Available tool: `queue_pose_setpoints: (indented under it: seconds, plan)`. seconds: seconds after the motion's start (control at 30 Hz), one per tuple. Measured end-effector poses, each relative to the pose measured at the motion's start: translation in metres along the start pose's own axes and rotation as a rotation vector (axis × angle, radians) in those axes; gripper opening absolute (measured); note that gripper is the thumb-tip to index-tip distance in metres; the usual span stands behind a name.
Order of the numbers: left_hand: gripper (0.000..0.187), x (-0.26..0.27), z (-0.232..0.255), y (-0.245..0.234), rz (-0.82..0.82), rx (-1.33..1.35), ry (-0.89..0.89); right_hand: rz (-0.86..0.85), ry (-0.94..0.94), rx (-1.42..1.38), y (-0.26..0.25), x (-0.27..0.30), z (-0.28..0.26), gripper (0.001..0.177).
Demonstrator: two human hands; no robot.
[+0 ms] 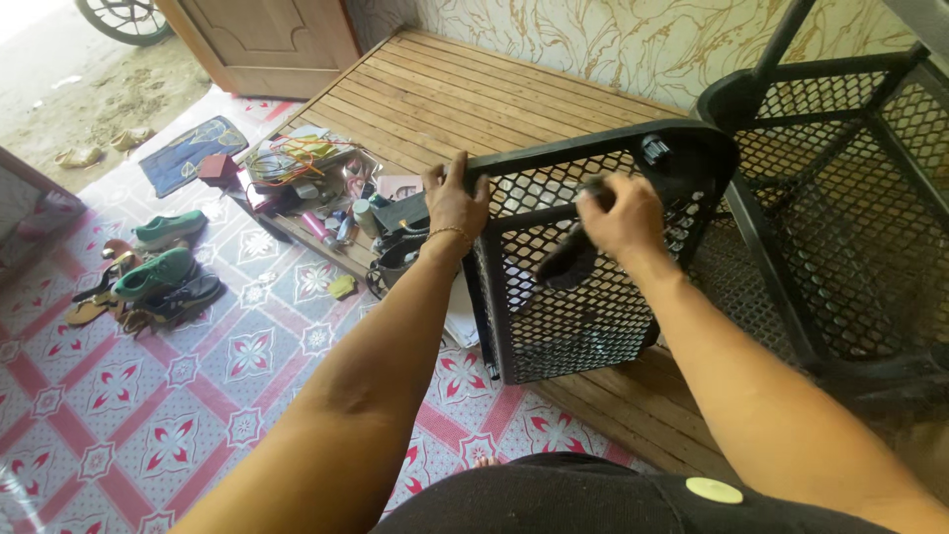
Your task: The person assembles a black plastic basket by hand on a wooden bench. They connect the side panels to the base and top frame, then secure the corners with black plastic clips.
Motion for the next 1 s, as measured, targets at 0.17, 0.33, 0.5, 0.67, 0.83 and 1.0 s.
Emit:
queue_pose_setpoints:
  seconds: [0.17,0.33,0.5,0.67,0.83,1.0]
  plan:
    - [0.07,-0.012,-0.022,0.023,-0.059,0.011,-0.098,0.11,0.303,-0.305,-0.026,-0.018,0.046,0.019]
    - [0.088,-0.014,-0.025,0.027,-0.013,0.049,-0.14,0.659,-0.213,0.064,-0.027,-0.038,0.047,0.029]
    - [0.087,-0.013,-0.016,0.022,-0.209,0.012,-0.399,0.192,-0.355,0.108,0.035,-0.054,0.025,0.023]
    - [0.085,-0.011,-0.008,0.01,-0.193,0.029,-0.314,-0.088,-0.193,0.304,0.09,-0.04,-0.017,0.027]
    - [0.084,0.004,-0.008,0.005,-0.063,0.068,-0.152,0.033,-0.08,0.255,0.1,-0.025,-0.048,0.034]
    - [0.086,0.014,-0.011,0.005,-0.054,0.059,-0.097,0.152,-0.11,0.277,0.11,-0.003,-0.066,0.035]
Point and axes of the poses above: each hand's wrist, its own x-axis away from the middle knuckle, its own y-axis out of the palm, z = x × y, the point moved 5 cm from there along -x, towards the middle knuckle, and after that the axes turned 15 degrees about z, right-handed, at the moved point
